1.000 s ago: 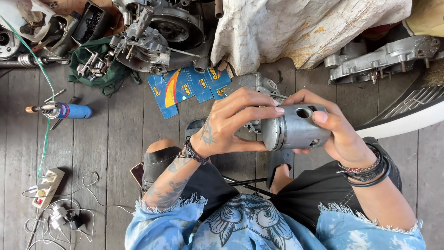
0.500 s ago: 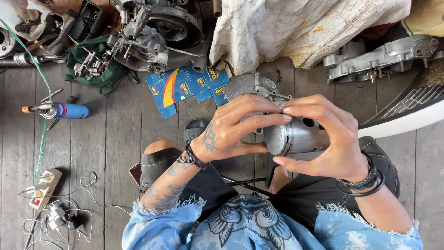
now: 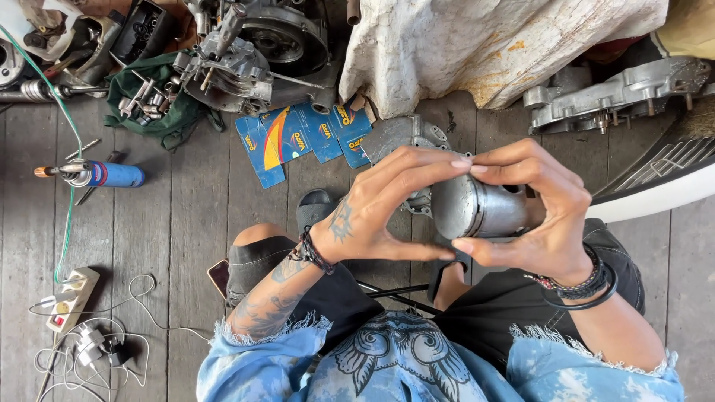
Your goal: The person sits on the floor and installs piston rings onto a piston by hand, then uses a tool to press the rings into place. The person handles the piston and rings repeatedly, adjusting their position and ensuring the rings are seated correctly.
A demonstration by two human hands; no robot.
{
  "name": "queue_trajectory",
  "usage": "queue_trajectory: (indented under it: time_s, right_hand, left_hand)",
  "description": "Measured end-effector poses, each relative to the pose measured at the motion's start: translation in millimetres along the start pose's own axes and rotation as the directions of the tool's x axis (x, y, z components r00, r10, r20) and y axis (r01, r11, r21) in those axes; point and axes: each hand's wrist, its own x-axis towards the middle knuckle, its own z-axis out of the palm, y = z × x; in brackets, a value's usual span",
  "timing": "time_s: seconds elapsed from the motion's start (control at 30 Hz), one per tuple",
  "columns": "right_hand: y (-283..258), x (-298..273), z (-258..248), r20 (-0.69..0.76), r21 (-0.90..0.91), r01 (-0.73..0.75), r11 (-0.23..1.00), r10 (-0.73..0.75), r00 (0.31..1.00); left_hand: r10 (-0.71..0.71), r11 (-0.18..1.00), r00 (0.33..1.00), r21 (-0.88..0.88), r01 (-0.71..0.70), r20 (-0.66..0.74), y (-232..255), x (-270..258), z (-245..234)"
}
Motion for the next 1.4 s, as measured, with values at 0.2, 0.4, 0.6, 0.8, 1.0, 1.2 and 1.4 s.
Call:
queue_trajectory:
  time_s: [0.2, 0.4, 0.6, 0.8, 1.0, 1.2, 1.4]
  right_hand:
    - [-4, -1, -1, 0.057, 0.054, -0.016, 0.998, 0.013, 0.998]
    - [-8, -2, -1, 0.099, 0.182, -0.047, 0.982, 0.030, 0.995]
    - [-3, 15, -10, 0.401, 0.305, -0.398, 0.865, 0.262, 0.878]
    - [-4, 9, -6, 0.386, 0.388, -0.465, 0.796, 0.318, 0.866]
    - [6, 2, -1, 0.322, 0.407, -0.421, 0.811, 0.304, 0.897]
    - [5, 4, 0, 0.321, 0.415, -0.416, 0.809, 0.298, 0.899]
    - [0, 5, -1, 0.354, 0.417, -0.391, 0.820, 0.250, 0.901]
  left_hand:
    - [-0.041, 0.997, 0.999, -0.061, 0.039, -0.029, -2, -3, -3]
    - [0.007, 0.999, 0.997, -0.033, -0.010, -0.076, 3, 0, 0]
    - [0.024, 0.998, 0.999, -0.065, -0.026, -0.043, 1, -1, 3]
    - [-0.001, 0.994, 1.000, -0.107, 0.002, 0.010, 3, -1, -2]
    - [-0.034, 0.992, 0.998, -0.118, 0.039, 0.046, 5, 1, -8]
    - [-0.060, 0.993, 0.996, -0.098, 0.066, 0.065, 8, 4, -12]
    - [-0.052, 0.981, 0.991, -0.181, 0.075, 0.126, 13, 5, -18]
